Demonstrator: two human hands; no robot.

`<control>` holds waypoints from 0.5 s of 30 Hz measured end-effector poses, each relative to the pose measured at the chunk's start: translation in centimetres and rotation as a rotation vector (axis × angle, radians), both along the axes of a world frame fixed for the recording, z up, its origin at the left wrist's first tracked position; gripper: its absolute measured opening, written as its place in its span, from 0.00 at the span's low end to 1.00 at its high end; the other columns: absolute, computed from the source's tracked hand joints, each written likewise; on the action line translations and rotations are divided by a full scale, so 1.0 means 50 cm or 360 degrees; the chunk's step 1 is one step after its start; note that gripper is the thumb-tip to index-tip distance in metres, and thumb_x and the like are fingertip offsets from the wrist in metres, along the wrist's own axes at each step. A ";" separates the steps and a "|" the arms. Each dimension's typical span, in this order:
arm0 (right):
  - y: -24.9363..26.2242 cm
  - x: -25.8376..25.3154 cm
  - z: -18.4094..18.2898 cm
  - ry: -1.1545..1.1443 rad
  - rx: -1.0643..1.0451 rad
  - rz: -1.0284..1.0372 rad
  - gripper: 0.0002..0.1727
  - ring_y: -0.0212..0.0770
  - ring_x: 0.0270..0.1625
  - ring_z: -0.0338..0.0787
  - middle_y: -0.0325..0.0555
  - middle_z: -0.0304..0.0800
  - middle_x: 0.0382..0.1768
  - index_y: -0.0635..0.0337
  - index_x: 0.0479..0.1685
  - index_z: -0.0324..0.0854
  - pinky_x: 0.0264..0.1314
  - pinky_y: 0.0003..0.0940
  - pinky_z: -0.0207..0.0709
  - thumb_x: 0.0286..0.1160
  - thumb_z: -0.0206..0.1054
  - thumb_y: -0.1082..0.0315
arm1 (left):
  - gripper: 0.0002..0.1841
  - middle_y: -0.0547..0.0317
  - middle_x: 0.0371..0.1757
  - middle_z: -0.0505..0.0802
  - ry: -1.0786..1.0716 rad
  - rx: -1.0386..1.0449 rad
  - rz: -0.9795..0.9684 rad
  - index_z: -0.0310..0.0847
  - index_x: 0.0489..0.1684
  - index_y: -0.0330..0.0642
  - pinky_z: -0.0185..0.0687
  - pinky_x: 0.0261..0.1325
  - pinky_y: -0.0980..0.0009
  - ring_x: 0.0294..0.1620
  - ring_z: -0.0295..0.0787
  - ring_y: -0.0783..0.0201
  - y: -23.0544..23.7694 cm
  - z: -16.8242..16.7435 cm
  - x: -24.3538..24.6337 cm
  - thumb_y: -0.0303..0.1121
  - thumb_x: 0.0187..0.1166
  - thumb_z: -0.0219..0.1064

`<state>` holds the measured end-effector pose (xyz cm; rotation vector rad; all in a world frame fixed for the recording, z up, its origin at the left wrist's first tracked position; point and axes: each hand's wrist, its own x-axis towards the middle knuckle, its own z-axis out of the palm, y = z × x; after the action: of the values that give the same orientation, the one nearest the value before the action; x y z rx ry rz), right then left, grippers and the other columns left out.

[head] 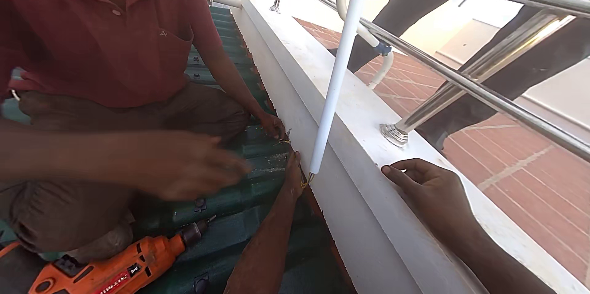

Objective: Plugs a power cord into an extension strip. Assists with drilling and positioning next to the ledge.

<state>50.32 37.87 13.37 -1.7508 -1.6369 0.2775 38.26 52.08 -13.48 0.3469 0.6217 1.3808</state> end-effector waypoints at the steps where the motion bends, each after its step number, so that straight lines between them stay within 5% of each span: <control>1: 0.000 0.000 0.000 0.0000 0.0004 0.0000 0.05 0.32 0.09 0.71 0.36 0.78 0.10 0.54 0.34 0.90 0.12 0.28 0.65 0.70 0.78 0.65 | 0.29 0.47 0.82 0.79 0.0018 -0.0027 0.0015 0.63 0.89 0.50 0.72 0.80 0.49 0.80 0.76 0.53 -0.001 0.004 -0.002 0.52 0.93 0.49; 4: 0.000 0.000 -0.001 -0.0017 0.0008 -0.0008 0.05 0.31 0.10 0.70 0.35 0.77 0.10 0.54 0.33 0.90 0.12 0.27 0.63 0.70 0.78 0.64 | 0.22 0.49 0.54 0.89 0.0226 -0.0036 0.0073 0.82 0.59 0.38 0.80 0.60 0.57 0.55 0.84 0.58 -0.012 0.038 -0.021 0.47 0.91 0.51; 6: 0.000 0.003 -0.001 -0.0009 0.0009 0.0001 0.05 0.31 0.10 0.70 0.35 0.77 0.10 0.54 0.33 0.90 0.12 0.28 0.64 0.71 0.78 0.64 | 0.24 0.68 0.66 0.91 0.0410 0.0233 -0.0279 0.82 0.66 0.51 0.81 0.64 0.64 0.63 0.86 0.69 -0.026 0.071 -0.066 0.50 0.94 0.41; 7: 0.001 0.004 -0.001 -0.0006 0.0009 0.0003 0.05 0.31 0.10 0.70 0.35 0.77 0.10 0.54 0.33 0.90 0.12 0.28 0.64 0.71 0.78 0.64 | 0.25 0.69 0.67 0.90 0.0392 0.0387 -0.0342 0.81 0.69 0.51 0.80 0.63 0.66 0.63 0.85 0.70 -0.031 0.080 -0.079 0.48 0.96 0.38; 8: 0.001 0.003 -0.001 -0.0006 0.0009 0.0001 0.05 0.32 0.10 0.70 0.35 0.77 0.10 0.54 0.33 0.90 0.13 0.28 0.64 0.70 0.78 0.65 | 0.22 0.63 0.61 0.89 0.0504 0.0514 -0.0326 0.81 0.66 0.46 0.80 0.58 0.67 0.59 0.84 0.68 -0.042 0.102 -0.091 0.40 0.96 0.39; 10: 0.000 0.000 0.001 -0.0018 0.0004 -0.0015 0.04 0.31 0.10 0.71 0.35 0.77 0.10 0.54 0.33 0.90 0.13 0.27 0.65 0.70 0.78 0.65 | 0.14 0.54 0.58 0.88 0.1350 0.0675 -0.0389 0.80 0.62 0.35 0.81 0.59 0.68 0.58 0.84 0.64 -0.084 0.188 -0.136 0.20 0.89 0.49; 12: 0.000 -0.003 0.002 -0.0037 -0.0002 -0.0030 0.04 0.31 0.10 0.71 0.35 0.78 0.10 0.54 0.34 0.90 0.13 0.28 0.65 0.71 0.78 0.65 | 0.15 0.48 0.63 0.88 0.2034 0.0615 -0.0531 0.80 0.64 0.32 0.81 0.67 0.66 0.63 0.86 0.60 -0.125 0.283 -0.180 0.18 0.84 0.57; 13: 0.000 -0.003 0.002 -0.0051 -0.0006 -0.0034 0.04 0.31 0.10 0.71 0.34 0.78 0.10 0.54 0.34 0.90 0.13 0.28 0.66 0.71 0.78 0.65 | 0.15 0.47 0.64 0.88 0.2133 0.0565 -0.0508 0.80 0.65 0.31 0.80 0.69 0.66 0.65 0.86 0.59 -0.134 0.297 -0.184 0.20 0.84 0.60; 15: 0.000 -0.003 0.002 -0.0072 -0.0001 -0.0038 0.04 0.31 0.10 0.71 0.34 0.78 0.10 0.53 0.33 0.90 0.14 0.28 0.66 0.70 0.78 0.65 | 0.19 0.42 0.69 0.86 0.1924 0.0571 -0.0182 0.76 0.72 0.28 0.75 0.75 0.69 0.70 0.83 0.59 -0.105 0.205 -0.135 0.23 0.84 0.62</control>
<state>50.17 37.90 13.44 -1.7876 -1.6467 0.2288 31.50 46.82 -3.23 1.5329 1.2919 1.0578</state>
